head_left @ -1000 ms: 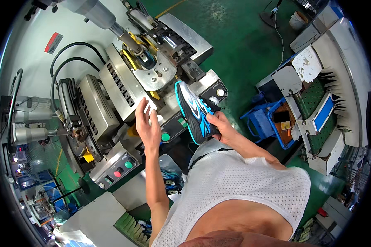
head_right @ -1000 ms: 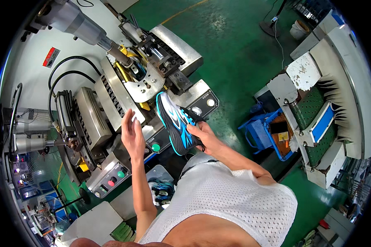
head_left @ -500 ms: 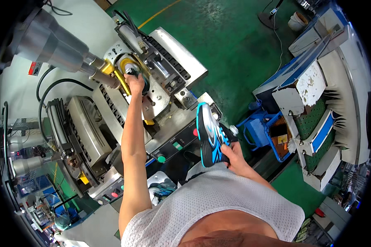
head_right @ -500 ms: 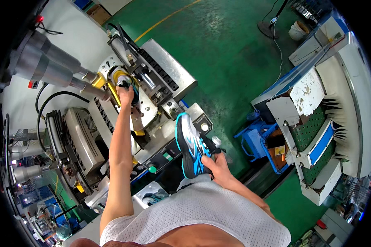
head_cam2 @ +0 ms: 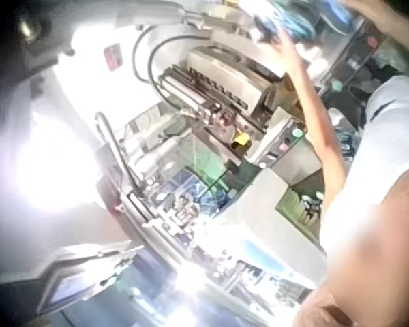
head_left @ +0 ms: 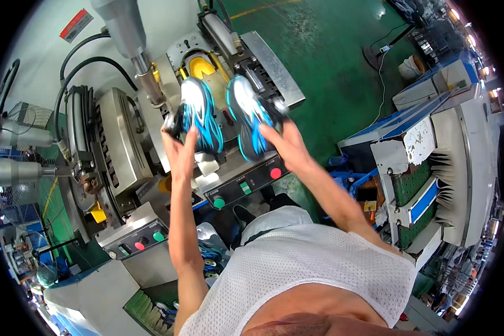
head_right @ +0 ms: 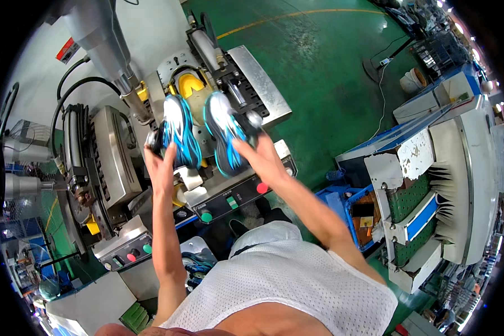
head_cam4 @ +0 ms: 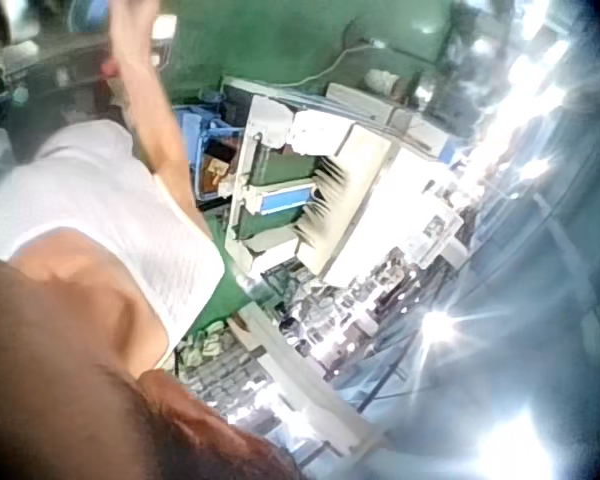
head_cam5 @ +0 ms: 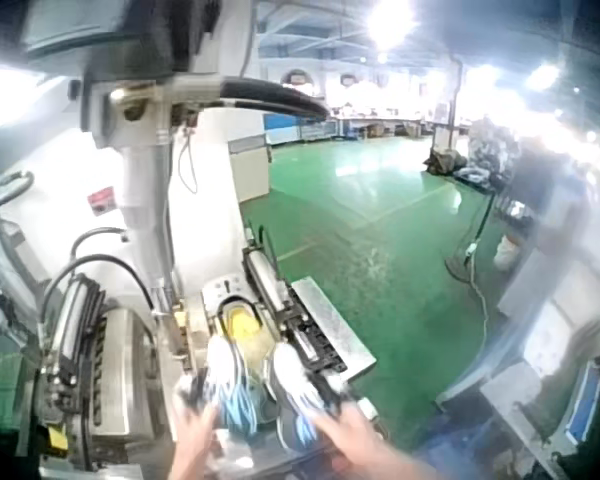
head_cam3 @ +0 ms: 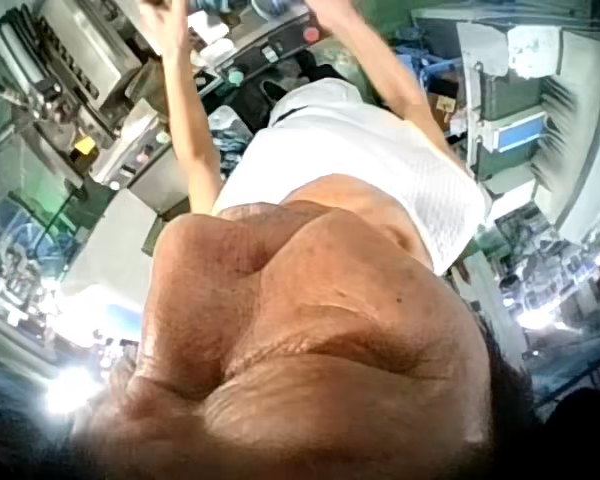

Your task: The person repeatedly picks up blue and white sneakers from a metal table and places them into a machine with yellow clamps. After the machine processes the shoes, the person removes them and places them into a blue plastic bin. The cycle of picking, processing, and binning continues throughout the clip.

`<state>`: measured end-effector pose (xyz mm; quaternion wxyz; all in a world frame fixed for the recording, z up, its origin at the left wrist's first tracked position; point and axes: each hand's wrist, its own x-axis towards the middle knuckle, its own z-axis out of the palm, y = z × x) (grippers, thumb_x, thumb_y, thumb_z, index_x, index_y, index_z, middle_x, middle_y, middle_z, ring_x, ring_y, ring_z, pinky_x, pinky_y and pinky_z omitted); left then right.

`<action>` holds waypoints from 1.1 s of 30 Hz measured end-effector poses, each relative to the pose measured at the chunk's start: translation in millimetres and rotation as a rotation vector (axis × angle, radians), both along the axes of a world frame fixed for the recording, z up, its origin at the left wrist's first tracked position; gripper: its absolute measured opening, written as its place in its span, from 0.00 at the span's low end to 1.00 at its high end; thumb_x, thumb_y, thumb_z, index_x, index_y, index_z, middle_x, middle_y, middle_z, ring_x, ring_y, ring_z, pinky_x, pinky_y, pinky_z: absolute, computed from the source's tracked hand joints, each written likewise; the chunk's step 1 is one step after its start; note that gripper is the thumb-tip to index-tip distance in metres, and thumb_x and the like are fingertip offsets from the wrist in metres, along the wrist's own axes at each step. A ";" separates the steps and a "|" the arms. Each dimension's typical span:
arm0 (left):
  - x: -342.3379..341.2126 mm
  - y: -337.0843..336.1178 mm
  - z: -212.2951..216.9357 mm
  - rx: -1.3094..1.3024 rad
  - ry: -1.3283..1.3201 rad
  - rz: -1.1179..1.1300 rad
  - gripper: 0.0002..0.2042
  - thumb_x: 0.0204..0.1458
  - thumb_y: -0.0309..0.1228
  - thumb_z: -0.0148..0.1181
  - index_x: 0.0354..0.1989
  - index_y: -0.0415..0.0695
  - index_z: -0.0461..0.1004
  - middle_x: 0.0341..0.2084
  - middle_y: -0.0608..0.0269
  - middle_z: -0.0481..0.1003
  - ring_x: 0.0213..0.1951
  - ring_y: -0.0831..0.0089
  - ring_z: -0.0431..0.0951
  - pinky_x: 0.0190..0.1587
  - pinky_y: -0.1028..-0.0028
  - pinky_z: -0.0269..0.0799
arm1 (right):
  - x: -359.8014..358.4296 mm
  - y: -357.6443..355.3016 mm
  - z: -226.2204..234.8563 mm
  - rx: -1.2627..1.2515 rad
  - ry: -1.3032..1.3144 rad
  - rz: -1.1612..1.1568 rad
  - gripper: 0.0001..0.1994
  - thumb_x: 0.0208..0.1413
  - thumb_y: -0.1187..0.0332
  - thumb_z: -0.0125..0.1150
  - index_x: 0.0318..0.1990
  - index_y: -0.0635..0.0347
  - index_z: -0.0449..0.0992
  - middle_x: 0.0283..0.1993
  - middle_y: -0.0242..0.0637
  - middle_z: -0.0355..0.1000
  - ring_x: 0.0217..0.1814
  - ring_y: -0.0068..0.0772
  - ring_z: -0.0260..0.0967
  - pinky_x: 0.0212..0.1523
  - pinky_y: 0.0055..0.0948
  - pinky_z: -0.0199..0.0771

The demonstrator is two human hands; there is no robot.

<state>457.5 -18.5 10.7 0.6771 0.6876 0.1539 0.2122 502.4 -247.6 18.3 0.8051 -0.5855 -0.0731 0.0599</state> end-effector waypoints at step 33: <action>-544.8 -90.6 -274.9 -0.058 0.690 1.315 0.36 0.46 0.22 0.64 0.63 0.38 0.52 0.56 0.38 0.58 0.58 0.41 0.62 0.62 0.56 0.58 | -176.4 105.0 -197.7 -1.368 -1.379 0.788 0.47 0.49 0.67 0.67 0.68 0.80 0.41 0.73 0.69 0.36 0.77 0.66 0.31 0.74 0.51 0.35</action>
